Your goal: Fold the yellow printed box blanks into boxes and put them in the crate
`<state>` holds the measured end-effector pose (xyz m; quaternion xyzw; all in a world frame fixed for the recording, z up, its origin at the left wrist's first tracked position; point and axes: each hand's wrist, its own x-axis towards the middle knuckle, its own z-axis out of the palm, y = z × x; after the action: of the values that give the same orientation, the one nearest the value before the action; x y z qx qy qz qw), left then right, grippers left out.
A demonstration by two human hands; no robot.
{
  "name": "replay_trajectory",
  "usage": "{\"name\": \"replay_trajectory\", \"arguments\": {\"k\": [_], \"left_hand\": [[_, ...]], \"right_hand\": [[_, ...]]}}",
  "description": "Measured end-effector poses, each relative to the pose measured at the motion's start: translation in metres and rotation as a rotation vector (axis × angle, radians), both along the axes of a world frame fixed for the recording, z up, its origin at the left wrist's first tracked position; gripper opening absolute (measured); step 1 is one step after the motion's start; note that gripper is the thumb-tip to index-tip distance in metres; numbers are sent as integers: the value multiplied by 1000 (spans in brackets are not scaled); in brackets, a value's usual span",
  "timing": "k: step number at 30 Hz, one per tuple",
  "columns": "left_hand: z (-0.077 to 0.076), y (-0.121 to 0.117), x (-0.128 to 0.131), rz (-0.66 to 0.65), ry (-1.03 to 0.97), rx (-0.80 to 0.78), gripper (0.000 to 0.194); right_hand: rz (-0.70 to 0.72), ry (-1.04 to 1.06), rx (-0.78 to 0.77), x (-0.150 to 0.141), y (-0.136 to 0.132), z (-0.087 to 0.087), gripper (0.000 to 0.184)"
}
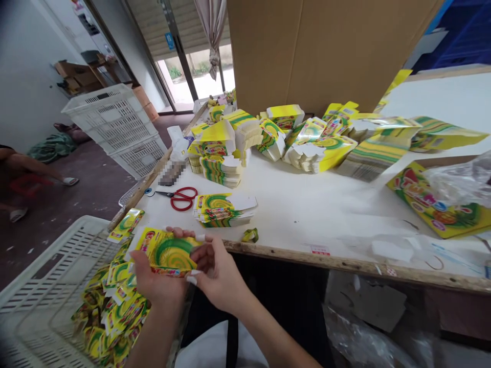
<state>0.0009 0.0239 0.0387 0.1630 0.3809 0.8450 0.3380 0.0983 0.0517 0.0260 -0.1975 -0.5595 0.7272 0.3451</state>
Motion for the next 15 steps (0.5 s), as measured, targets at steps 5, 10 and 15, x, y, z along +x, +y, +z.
{"name": "replay_trajectory", "arguments": {"k": [5, 10, 15], "left_hand": [[8, 4, 3, 3, -24, -55, 57], [-12, -1, 5, -2, 194, -133, 56], [-24, -11, -9, 4, 335, -280, 23]], "right_hand": [[36, -57, 22, 1, -3, 4, 37], [-81, 11, -48, 10, 17, -3, 29], [-174, -49, 90, 21, 32, -18, 13]]}}
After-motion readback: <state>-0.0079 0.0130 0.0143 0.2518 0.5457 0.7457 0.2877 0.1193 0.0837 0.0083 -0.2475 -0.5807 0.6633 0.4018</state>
